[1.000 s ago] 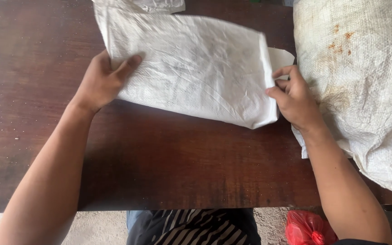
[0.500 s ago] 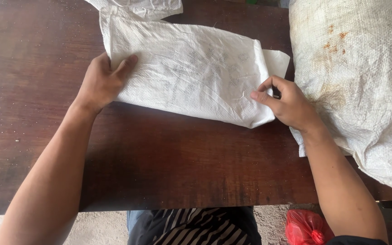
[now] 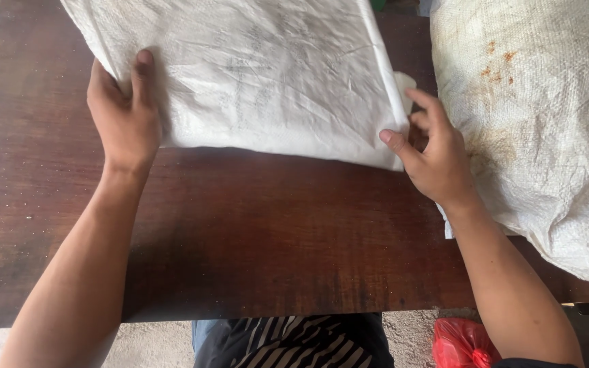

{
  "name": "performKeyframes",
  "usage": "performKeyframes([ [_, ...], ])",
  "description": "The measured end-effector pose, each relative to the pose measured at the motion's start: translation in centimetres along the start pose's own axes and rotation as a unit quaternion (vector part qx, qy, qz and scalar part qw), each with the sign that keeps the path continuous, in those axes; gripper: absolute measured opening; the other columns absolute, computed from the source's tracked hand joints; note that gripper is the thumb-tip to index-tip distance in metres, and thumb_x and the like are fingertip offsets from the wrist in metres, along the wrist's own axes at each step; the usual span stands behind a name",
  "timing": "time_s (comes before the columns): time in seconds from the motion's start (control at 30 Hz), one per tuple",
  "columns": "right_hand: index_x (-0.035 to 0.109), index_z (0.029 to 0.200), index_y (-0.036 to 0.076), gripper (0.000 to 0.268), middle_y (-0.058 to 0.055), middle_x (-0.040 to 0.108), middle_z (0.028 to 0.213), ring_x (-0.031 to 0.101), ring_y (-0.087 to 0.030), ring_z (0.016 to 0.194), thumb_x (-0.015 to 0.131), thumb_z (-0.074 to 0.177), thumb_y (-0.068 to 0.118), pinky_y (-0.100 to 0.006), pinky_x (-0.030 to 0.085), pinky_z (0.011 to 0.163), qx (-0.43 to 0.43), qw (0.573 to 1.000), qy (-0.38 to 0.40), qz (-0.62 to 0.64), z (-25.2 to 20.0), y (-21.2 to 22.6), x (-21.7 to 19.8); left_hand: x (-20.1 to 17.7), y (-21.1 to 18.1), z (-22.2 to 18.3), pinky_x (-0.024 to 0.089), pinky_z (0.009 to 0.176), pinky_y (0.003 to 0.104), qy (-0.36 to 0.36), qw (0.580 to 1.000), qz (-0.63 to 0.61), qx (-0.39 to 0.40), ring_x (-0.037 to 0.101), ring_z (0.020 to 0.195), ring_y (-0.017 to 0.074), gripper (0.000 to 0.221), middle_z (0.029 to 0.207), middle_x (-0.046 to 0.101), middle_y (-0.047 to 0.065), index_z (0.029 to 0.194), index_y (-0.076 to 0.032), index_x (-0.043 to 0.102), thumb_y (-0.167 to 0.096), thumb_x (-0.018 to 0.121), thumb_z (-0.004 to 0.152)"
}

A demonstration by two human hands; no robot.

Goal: Folding and flattening large woven plastic bags on a table.

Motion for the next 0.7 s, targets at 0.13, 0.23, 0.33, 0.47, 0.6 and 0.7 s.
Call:
performKeyframes([
  [0.13, 0.06, 0.131, -0.003, 0.047, -0.013, 0.075, 0.1, 0.075, -0.021, 0.083, 0.067, 0.102, 0.033, -0.035, 0.061, 0.071, -0.06, 0.998, 0.014, -0.013, -0.1, -0.7, 0.5, 0.1, -0.9, 0.1, 0.052, 0.063, 0.026, 0.0, 0.999, 0.026, 0.02, 0.062, 0.068, 0.008, 0.039, 0.086, 0.066, 0.005, 0.122, 0.004, 0.057, -0.035, 0.055, 0.121],
  [0.23, 0.067, 0.117, -0.001, 0.038, -0.013, 0.076, 0.091, 0.075, -0.019, 0.079, 0.067, 0.1, 0.033, -0.034, 0.061, 0.071, 0.034, 0.999, 0.026, -0.008, 0.1, -0.9, 0.4, 0.2, -1.6, 0.2, 0.049, 0.06, 0.028, -0.001, 0.999, 0.034, -0.006, 0.059, 0.065, 0.0089, 0.04, 0.084, 0.065, 0.005, 0.12, 0.003, 0.057, -0.037, 0.056, 0.119],
  [0.33, 0.064, 0.103, 0.003, 0.028, -0.009, 0.073, 0.082, 0.074, -0.017, 0.071, 0.065, 0.096, 0.03, -0.034, 0.065, 0.065, 0.103, 0.981, 0.032, 0.159, 0.1, -1.8, 0.5, 0.2, -1.4, 0.1, 0.048, 0.058, 0.028, 0.002, 0.998, 0.047, -0.036, 0.057, 0.064, 0.0095, 0.04, 0.083, 0.064, 0.004, 0.118, 0.002, 0.057, -0.038, 0.058, 0.119],
  [0.47, 0.063, 0.092, 0.003, 0.029, -0.008, 0.06, 0.078, 0.057, -0.016, 0.074, 0.072, 0.103, 0.029, -0.029, 0.049, 0.071, 0.069, 0.989, 0.003, 0.127, 0.0, -3.4, 0.2, 0.5, -1.2, -0.1, 0.05, 0.061, 0.027, 0.022, 0.998, 0.043, -0.039, 0.058, 0.067, 0.0093, 0.037, 0.084, 0.065, 0.005, 0.114, 0.001, 0.058, -0.035, 0.06, 0.121],
  [0.6, 0.067, 0.094, 0.005, 0.037, -0.01, 0.055, 0.073, 0.048, -0.02, 0.066, 0.071, 0.099, 0.041, -0.03, 0.041, 0.059, 0.095, 0.993, 0.019, 0.06, 0.4, -4.3, 0.5, 1.2, -2.1, 0.5, 0.048, 0.046, 0.028, 0.061, 0.995, -0.011, -0.083, 0.057, 0.055, 0.0098, 0.031, 0.074, 0.062, 0.004, 0.108, -0.001, 0.056, -0.031, 0.057, 0.116],
  [0.7, 0.062, 0.096, 0.005, 0.047, -0.005, 0.069, 0.076, 0.069, -0.016, 0.069, 0.066, 0.101, 0.052, -0.031, 0.053, 0.069, 0.013, 0.994, 0.043, -0.096, 0.3, -2.7, 0.7, 1.9, -2.3, 0.1, 0.044, 0.035, 0.03, 0.108, 0.983, -0.015, -0.145, 0.055, 0.044, 0.0106, 0.033, 0.064, 0.06, 0.004, 0.097, -0.002, 0.056, -0.031, 0.054, 0.112],
])
Point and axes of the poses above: each hand's wrist, its own z-axis towards the middle knuckle, its own x-axis out of the palm, y = z × x, the point moved 4 cm from there along z, towards the middle knuckle
